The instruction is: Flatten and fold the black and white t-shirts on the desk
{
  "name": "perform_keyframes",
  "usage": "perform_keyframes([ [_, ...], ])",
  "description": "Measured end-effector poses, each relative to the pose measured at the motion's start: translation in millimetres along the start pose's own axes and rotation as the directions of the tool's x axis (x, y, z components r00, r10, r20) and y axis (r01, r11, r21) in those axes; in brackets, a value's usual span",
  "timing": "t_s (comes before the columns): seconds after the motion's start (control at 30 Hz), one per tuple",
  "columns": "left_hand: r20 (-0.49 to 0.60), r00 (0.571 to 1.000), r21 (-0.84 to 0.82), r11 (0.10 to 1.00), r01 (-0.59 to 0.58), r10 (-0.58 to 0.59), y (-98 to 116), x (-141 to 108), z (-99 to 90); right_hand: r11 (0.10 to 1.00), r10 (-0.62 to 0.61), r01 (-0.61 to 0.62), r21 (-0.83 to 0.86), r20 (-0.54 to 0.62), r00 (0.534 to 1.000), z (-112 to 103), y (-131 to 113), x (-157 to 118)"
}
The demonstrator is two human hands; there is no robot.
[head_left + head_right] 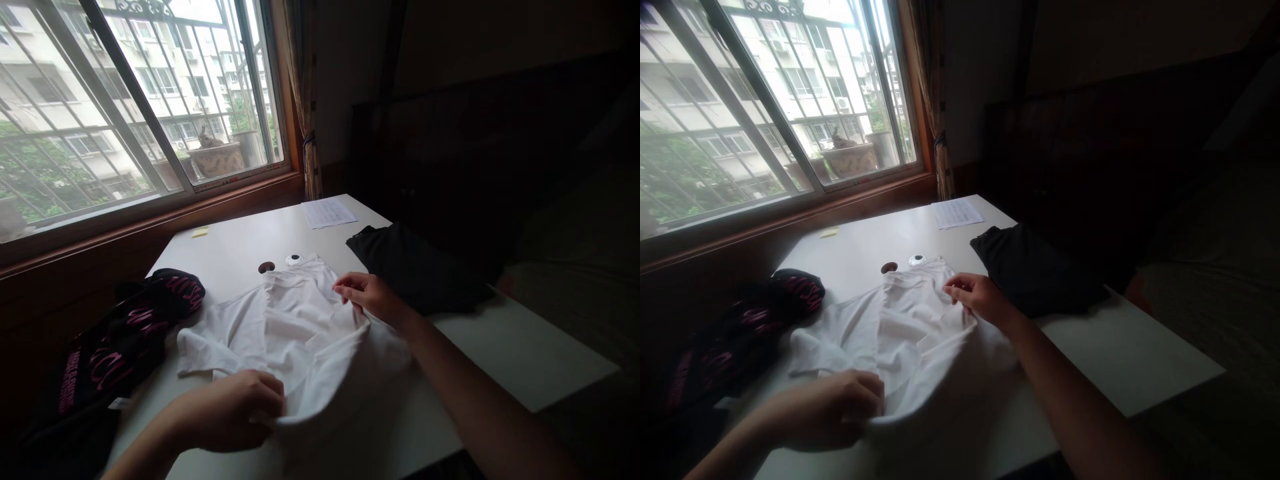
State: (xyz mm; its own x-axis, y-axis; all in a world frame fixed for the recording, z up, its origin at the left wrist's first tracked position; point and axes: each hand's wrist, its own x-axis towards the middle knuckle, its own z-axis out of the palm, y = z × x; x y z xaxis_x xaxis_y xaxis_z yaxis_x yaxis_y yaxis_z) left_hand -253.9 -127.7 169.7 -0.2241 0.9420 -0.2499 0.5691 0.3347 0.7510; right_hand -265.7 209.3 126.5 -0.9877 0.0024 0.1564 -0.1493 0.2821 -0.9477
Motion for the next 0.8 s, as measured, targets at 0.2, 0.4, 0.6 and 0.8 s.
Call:
perform_keyframes([
  [0.2,0.219,0.969,-0.204,0.977,-0.066,0.111,14,0,7.2,0.972,-0.079,0.073,-0.223,-0.017,0.997,20,34,9],
  [0.4,-0.086,0.986,-0.126,0.983,0.13,-0.142,-22,-4,-20.4,0.977,0.043,-0.011,-0.211,0.144,0.989,34,34,3],
  [0.6,-0.642,0.746,0.28,0.85,0.446,-0.18,-97,9,-30.5,0.995,0.007,0.002,-0.095,0.09,0.996,32,11,-1],
  [0.8,-0.686,0.693,0.456,0.612,0.647,-0.222,-108,27,-34.0,0.867,-0.155,0.228,0.443,-0.195,0.968,9,-6,-7],
])
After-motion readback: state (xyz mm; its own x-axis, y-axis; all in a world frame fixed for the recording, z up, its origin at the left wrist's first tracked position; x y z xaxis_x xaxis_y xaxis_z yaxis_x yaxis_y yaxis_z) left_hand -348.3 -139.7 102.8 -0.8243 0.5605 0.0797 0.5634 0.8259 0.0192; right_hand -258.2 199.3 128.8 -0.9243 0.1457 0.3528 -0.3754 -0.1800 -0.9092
